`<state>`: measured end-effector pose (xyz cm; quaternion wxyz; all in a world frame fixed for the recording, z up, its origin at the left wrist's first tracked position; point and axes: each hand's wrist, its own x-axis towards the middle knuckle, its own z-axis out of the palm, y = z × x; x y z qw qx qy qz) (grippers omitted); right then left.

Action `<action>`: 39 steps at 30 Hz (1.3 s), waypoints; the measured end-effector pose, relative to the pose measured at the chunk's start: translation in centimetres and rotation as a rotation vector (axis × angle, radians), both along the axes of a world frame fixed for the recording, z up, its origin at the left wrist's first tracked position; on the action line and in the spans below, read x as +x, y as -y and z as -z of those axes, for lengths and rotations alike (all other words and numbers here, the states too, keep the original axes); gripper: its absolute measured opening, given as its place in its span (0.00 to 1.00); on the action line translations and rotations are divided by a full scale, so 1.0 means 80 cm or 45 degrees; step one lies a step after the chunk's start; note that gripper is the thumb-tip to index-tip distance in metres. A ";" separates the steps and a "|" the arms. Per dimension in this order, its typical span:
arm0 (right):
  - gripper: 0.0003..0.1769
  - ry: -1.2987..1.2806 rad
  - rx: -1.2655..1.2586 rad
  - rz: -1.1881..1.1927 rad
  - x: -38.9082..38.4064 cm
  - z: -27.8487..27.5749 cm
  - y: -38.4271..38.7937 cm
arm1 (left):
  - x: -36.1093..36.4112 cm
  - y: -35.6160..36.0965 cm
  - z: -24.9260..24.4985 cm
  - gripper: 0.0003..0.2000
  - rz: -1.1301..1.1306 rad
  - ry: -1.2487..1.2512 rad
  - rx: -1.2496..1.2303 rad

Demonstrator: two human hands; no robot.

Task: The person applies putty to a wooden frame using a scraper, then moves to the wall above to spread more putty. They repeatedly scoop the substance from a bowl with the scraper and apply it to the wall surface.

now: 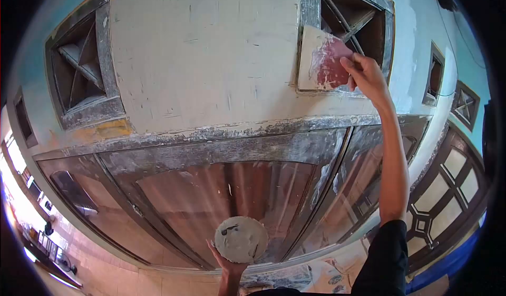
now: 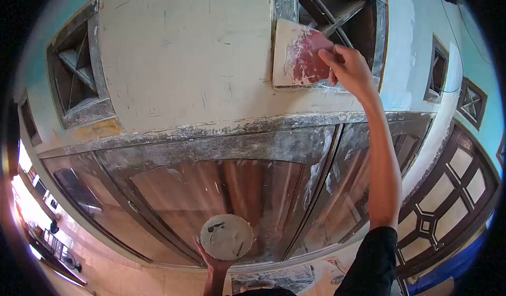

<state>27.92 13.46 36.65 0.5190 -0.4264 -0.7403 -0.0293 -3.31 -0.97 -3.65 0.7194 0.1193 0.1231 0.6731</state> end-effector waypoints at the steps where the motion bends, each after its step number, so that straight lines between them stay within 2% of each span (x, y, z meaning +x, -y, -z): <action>1: 0.17 -0.001 -0.005 0.002 -0.006 -0.001 0.001 | 0.001 0.000 -0.002 0.40 -0.011 -0.030 0.007; 3: 0.17 0.090 0.129 -0.180 -0.037 -0.008 0.006 | 0.002 -0.001 -0.002 0.40 -0.013 -0.074 0.014; 7: 0.16 0.196 0.222 0.010 -0.101 -0.026 0.003 | 0.006 -0.003 0.005 0.40 0.028 0.023 0.009; 9: 0.17 0.261 0.259 0.191 -0.087 -0.026 -0.004 | 0.004 -0.001 0.003 0.40 0.028 0.029 0.001; 11: 0.18 0.168 0.170 0.188 -0.042 -0.017 -0.016 | 0.004 0.005 -0.003 0.40 -0.001 -0.048 -0.028; 14: 0.16 0.028 0.014 0.098 0.016 -0.009 -0.009 | 0.001 0.001 0.006 0.39 0.017 0.012 0.001; 16: 0.16 -0.052 -0.002 0.058 0.010 -0.014 -0.001 | 0.004 0.002 -0.004 0.39 0.026 0.008 -0.009; 18: 0.16 0.052 0.112 -0.203 -0.018 -0.026 -0.001 | 0.005 0.003 -0.008 0.40 0.040 -0.016 -0.019; 22: 0.21 0.092 0.164 -0.067 -0.071 -0.044 -0.007 | 0.014 0.000 -0.011 0.40 0.072 0.046 0.027; 24: 0.23 0.134 0.187 0.152 -0.069 -0.045 -0.011 | 0.013 0.002 -0.014 0.40 0.087 0.057 0.044; 27: 0.22 0.058 0.144 0.105 -0.007 -0.032 -0.022 | 0.010 0.007 -0.014 0.40 0.057 -0.009 0.036; 30: 0.20 -0.165 0.082 -0.044 0.000 -0.032 -0.005 | 0.009 0.006 -0.013 0.40 0.038 -0.095 0.035; 35: 0.20 0.062 0.246 -0.018 -0.032 -0.056 -0.020 | 0.008 0.003 -0.007 0.39 0.067 0.057 0.025; 37: 0.20 0.118 0.194 0.237 -0.025 -0.054 -0.011 | 0.006 0.007 -0.008 0.39 0.037 0.001 0.022; 39: 0.21 0.091 0.143 0.231 -0.008 -0.047 0.000 | 0.004 0.009 -0.007 0.40 0.006 -0.042 0.012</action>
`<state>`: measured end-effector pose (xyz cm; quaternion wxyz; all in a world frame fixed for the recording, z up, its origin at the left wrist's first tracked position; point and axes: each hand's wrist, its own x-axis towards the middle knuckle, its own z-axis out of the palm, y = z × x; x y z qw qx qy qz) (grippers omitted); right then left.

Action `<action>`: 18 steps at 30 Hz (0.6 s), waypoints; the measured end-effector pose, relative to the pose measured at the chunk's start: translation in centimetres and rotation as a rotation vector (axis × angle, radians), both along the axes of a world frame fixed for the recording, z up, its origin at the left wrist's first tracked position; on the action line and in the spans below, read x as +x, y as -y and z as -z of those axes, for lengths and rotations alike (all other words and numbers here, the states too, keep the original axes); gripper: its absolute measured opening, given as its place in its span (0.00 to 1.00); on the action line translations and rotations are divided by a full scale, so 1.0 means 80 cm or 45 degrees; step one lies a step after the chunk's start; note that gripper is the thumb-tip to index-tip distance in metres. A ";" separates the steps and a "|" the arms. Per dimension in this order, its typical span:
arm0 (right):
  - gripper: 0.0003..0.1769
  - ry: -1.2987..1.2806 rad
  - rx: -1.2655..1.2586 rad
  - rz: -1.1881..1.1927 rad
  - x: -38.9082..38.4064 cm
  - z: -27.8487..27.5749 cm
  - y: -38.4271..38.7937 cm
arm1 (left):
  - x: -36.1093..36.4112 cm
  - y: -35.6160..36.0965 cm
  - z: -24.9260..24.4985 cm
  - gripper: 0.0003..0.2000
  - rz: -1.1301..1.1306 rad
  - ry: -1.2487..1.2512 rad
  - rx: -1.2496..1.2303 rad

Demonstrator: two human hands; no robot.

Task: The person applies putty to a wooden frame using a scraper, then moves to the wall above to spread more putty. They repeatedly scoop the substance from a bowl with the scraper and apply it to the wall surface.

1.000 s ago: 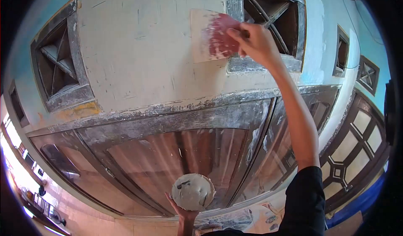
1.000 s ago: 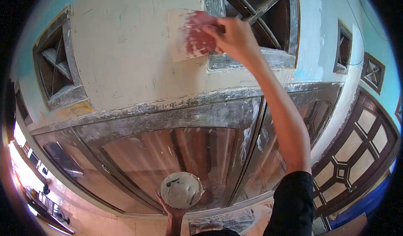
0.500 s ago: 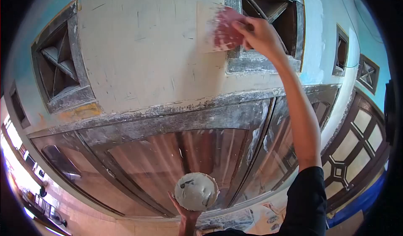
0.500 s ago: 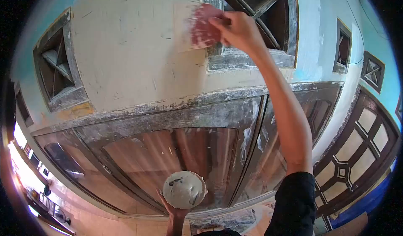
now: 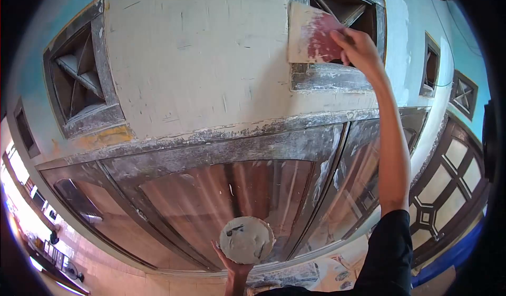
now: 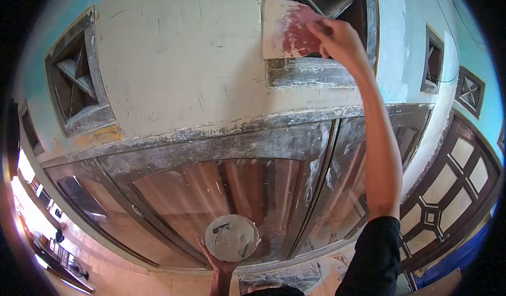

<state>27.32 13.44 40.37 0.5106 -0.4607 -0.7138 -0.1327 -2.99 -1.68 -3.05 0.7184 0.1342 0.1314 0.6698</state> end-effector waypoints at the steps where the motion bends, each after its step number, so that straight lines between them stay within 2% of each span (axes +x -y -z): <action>1: 0.22 -0.063 -0.018 -0.017 0.005 0.001 0.003 | -0.001 0.000 -0.002 0.39 0.023 0.023 0.023; 2: 0.22 -0.126 -0.033 -0.034 0.008 -0.001 0.005 | -0.001 -0.001 -0.003 0.39 0.045 0.045 0.048; 3: 0.22 -0.025 0.034 -0.181 0.001 -0.005 0.006 | -0.001 -0.002 -0.002 0.39 0.044 0.046 0.043; 6: 0.22 0.072 0.028 -0.212 -0.031 -0.010 -0.003 | 0.002 -0.005 0.001 0.39 0.042 0.135 0.023; 7: 0.23 0.113 0.080 -0.119 -0.028 -0.008 -0.009 | 0.003 -0.004 -0.001 0.38 0.037 0.134 0.025; 11: 0.21 -0.060 -0.023 -0.100 0.018 0.000 -0.008 | 0.002 0.005 -0.011 0.38 -0.003 0.051 -0.017; 16: 0.20 -0.123 0.029 -0.262 -0.010 -0.007 -0.007 | 0.002 0.003 -0.006 0.39 -0.005 0.007 -0.022; 18: 0.20 0.045 0.005 -0.228 -0.027 -0.008 -0.010 | 0.005 0.003 -0.008 0.39 -0.016 0.031 -0.041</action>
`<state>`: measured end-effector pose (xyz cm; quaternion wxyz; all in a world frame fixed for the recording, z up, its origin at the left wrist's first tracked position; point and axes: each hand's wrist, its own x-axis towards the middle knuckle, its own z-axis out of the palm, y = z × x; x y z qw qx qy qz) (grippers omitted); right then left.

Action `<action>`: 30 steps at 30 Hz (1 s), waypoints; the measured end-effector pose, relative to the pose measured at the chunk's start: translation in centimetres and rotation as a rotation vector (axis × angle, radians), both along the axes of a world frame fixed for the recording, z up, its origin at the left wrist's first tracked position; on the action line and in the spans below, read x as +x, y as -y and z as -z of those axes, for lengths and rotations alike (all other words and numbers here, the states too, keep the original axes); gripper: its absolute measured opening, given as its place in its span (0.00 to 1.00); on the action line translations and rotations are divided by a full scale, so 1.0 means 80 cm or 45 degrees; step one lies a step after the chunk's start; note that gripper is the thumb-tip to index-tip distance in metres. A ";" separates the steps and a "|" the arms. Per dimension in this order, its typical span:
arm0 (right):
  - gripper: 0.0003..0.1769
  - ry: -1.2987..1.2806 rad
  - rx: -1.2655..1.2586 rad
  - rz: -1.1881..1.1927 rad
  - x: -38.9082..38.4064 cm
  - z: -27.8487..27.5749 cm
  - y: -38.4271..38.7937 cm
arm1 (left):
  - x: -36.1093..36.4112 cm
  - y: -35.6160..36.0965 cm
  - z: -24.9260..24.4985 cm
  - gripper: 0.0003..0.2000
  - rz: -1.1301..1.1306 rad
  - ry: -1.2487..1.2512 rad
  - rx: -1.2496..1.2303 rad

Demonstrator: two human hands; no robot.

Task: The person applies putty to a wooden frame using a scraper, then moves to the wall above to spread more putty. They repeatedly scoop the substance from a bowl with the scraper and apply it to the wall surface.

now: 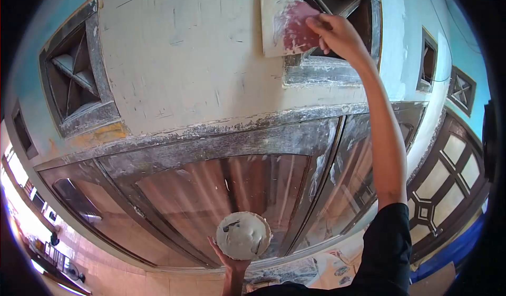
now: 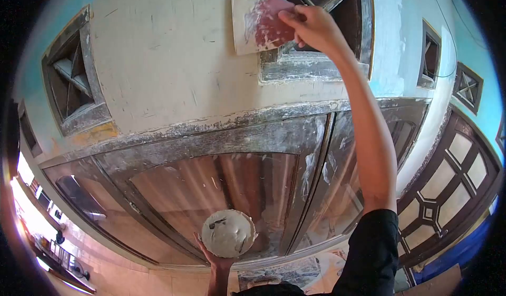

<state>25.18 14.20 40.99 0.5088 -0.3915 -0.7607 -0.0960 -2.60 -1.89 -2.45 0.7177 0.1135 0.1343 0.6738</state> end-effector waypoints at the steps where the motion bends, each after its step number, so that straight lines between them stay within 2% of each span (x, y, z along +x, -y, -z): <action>1: 0.21 0.041 0.039 0.087 0.004 0.002 -0.009 | 0.001 0.000 0.000 0.39 -0.001 0.002 0.020; 5: 0.23 -0.118 -0.073 0.146 0.034 0.014 0.001 | -0.003 0.003 0.006 0.39 -0.015 -0.017 0.020; 9: 0.22 -0.082 -0.022 -0.074 -0.006 0.030 0.006 | -0.003 0.003 0.008 0.39 0.006 0.015 0.001; 13: 0.22 -0.050 -0.059 0.000 -0.048 0.043 0.006 | -0.002 0.003 0.010 0.39 0.048 0.088 0.023; 16: 0.20 -0.093 -0.065 0.102 -0.006 0.052 -0.004 | -0.009 0.006 0.016 0.39 0.040 0.106 0.036; 20: 0.19 -0.212 -0.094 0.048 0.048 0.061 -0.010 | -0.012 0.007 0.018 0.39 0.040 0.088 0.091; 24: 0.19 -0.143 0.031 -0.188 -0.032 0.048 0.001 | -0.007 0.011 0.003 0.39 -0.014 -0.022 0.059; 28: 0.21 -0.005 0.082 0.124 -0.073 0.030 0.003 | -0.002 0.007 0.010 0.39 0.006 0.091 0.064; 30: 0.21 -0.040 0.084 0.181 -0.043 0.037 -0.009 | -0.005 0.008 0.010 0.39 0.008 0.094 0.077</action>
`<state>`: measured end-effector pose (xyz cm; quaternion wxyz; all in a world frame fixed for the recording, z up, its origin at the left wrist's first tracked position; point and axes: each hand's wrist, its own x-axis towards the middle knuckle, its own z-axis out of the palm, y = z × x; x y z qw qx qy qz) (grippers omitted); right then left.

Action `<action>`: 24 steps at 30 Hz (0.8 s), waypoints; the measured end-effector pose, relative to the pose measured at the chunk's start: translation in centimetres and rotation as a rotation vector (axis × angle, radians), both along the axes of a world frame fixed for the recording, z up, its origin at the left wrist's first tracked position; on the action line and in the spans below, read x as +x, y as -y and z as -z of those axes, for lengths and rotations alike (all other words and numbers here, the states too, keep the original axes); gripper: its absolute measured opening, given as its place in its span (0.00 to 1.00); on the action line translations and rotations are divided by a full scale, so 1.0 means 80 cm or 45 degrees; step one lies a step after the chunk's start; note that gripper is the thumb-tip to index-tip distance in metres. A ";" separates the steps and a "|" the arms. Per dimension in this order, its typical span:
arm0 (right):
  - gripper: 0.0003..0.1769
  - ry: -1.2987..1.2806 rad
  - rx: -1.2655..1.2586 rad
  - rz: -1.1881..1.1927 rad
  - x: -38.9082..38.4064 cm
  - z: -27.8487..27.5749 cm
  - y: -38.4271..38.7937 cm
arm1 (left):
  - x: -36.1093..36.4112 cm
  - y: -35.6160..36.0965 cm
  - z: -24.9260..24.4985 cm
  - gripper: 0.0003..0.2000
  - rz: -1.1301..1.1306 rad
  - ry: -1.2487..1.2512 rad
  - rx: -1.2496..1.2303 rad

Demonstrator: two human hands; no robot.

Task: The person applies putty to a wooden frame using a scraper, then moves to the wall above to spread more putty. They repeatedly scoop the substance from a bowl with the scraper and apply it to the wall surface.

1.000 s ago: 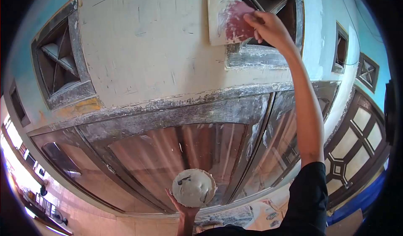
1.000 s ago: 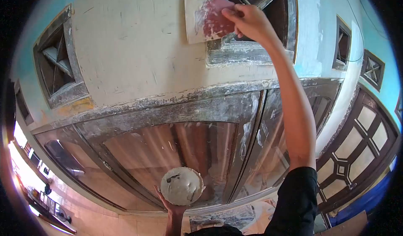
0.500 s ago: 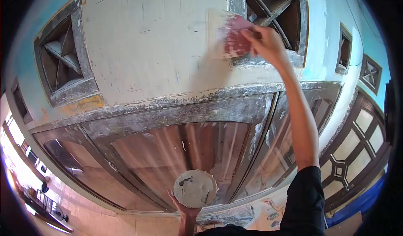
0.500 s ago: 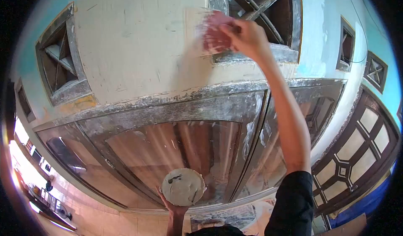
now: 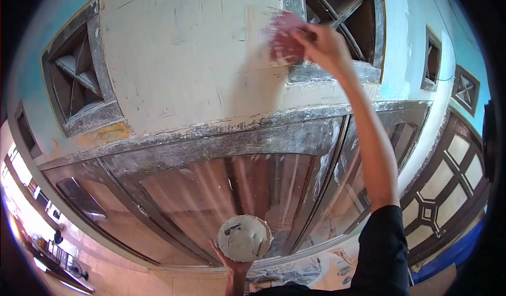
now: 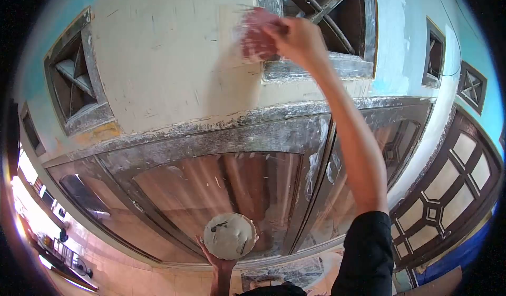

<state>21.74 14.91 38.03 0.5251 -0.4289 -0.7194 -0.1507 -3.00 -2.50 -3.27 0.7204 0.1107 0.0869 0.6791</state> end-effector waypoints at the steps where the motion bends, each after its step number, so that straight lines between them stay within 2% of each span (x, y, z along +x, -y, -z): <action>1: 0.21 -0.030 0.000 0.055 0.021 0.004 -0.003 | -0.002 0.002 0.000 0.39 0.009 0.014 -0.023; 3: 0.22 -0.075 -0.130 0.064 0.066 0.012 0.003 | -0.004 0.005 0.001 0.39 0.012 0.038 -0.045; 4: 0.22 -0.155 -0.183 -0.049 0.082 0.015 0.007 | -0.005 0.005 0.001 0.39 -0.005 0.020 -0.048; 6: 0.21 -0.256 -0.128 -0.161 0.094 0.017 0.007 | -0.005 0.004 0.002 0.39 -0.024 0.008 -0.054; 10: 0.20 -0.087 -0.113 -0.366 0.013 0.006 0.029 | -0.004 0.003 -0.002 0.38 -0.012 -0.054 -0.043; 12: 0.20 0.033 -0.088 -0.153 -0.003 0.005 0.012 | 0.001 0.006 -0.005 0.38 -0.031 -0.085 -0.023; 13: 0.20 0.030 -0.083 -0.153 0.001 0.007 0.008 | 0.002 0.006 -0.006 0.37 -0.034 -0.079 -0.025; 15: 0.20 -0.038 -0.042 0.043 0.022 0.017 0.000 | -0.003 0.011 -0.007 0.37 -0.043 -0.076 -0.027; 17: 0.19 -0.154 -0.113 -0.155 0.073 0.036 -0.010 | -0.007 0.018 -0.005 0.37 -0.063 -0.080 -0.098; 18: 0.18 -0.150 -0.091 -0.130 0.085 0.042 0.005 | -0.009 0.018 -0.001 0.37 -0.065 -0.071 -0.093; 20: 0.18 -0.341 -0.106 -0.270 0.110 0.056 -0.001 | -0.012 0.017 0.004 0.37 -0.041 -0.037 -0.034; 23: 0.17 -0.297 -0.101 -0.446 0.069 0.048 0.015 | -0.009 0.020 -0.008 0.38 -0.085 -0.163 -0.055; 24: 0.18 -0.244 -0.132 -0.374 0.055 0.042 0.011 | -0.009 0.019 -0.008 0.38 -0.086 -0.173 -0.052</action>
